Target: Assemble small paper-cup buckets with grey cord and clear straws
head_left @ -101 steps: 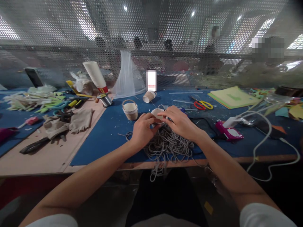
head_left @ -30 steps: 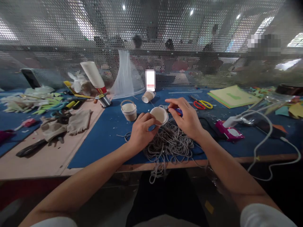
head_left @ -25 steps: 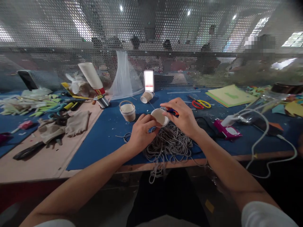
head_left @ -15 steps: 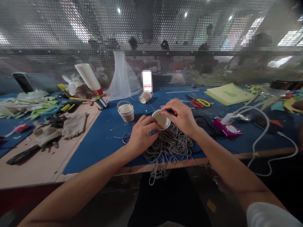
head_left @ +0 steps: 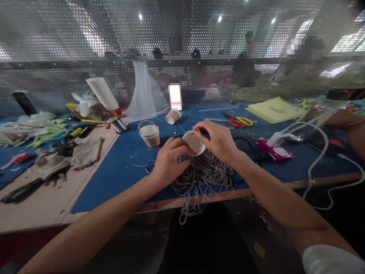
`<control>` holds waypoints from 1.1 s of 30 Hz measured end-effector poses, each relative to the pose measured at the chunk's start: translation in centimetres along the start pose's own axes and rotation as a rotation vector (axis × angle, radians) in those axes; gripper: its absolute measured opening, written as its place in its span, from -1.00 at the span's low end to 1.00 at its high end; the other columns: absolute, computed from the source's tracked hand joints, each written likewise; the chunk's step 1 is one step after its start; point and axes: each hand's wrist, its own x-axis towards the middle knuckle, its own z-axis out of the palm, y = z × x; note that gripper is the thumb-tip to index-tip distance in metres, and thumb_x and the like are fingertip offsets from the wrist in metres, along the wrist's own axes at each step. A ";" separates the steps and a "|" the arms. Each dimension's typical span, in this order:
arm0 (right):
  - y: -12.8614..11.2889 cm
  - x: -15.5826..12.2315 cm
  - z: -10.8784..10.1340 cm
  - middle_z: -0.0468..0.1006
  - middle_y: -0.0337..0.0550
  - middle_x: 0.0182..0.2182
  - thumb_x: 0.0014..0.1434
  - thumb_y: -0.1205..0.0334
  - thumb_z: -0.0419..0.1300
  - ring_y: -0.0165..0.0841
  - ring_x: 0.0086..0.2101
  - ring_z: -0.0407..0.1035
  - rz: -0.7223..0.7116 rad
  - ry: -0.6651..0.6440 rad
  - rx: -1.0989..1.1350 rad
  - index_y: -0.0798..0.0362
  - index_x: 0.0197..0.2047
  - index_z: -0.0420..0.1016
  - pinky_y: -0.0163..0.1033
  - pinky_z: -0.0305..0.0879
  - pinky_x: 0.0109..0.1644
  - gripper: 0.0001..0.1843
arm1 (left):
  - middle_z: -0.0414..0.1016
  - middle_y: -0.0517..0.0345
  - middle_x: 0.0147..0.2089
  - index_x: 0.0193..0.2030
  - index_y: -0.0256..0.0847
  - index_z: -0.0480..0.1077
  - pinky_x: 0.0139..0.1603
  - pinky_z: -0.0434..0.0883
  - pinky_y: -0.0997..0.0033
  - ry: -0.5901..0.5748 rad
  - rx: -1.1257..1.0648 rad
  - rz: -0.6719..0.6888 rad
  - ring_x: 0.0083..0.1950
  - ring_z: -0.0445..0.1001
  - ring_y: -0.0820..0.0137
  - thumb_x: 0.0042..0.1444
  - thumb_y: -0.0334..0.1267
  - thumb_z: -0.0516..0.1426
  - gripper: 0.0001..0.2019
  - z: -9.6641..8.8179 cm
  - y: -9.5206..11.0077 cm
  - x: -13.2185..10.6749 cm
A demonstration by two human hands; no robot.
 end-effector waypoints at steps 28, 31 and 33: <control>0.7 -0.1 0.9 0.61 -0.19 -0.25 0.34 0.23 0.12 -0.36 -0.26 0.49 0.050 -0.012 -0.038 0.00 -0.11 0.42 -0.29 0.28 -0.21 -0.91 | 0.50 0.10 -0.23 -0.31 -0.19 0.55 -0.07 0.41 0.23 -0.029 -0.125 -0.074 -0.12 0.44 0.29 0.08 -0.44 0.21 -0.89 0.1 -0.2 -0.1; 0.6 -0.2 0.8 0.60 -0.20 -0.26 0.35 0.20 0.12 -0.38 -0.27 0.48 0.042 0.004 -0.046 0.00 -0.13 0.42 -0.30 0.27 -0.22 -0.90 | 0.50 0.10 -0.23 -0.31 -0.19 0.55 -0.09 0.41 0.24 -0.031 -0.091 -0.037 -0.13 0.44 0.29 0.07 -0.45 0.21 -0.89 0.1 -0.3 -0.1; 0.5 -0.2 0.8 0.60 -0.21 -0.27 0.35 0.20 0.13 -0.39 -0.27 0.48 0.033 0.017 -0.047 0.00 -0.14 0.42 -0.31 0.26 -0.23 -0.91 | 0.50 0.10 -0.23 -0.31 -0.18 0.55 -0.10 0.41 0.25 -0.033 -0.068 -0.009 -0.13 0.43 0.30 0.08 -0.46 0.21 -0.88 0.1 -0.4 -0.1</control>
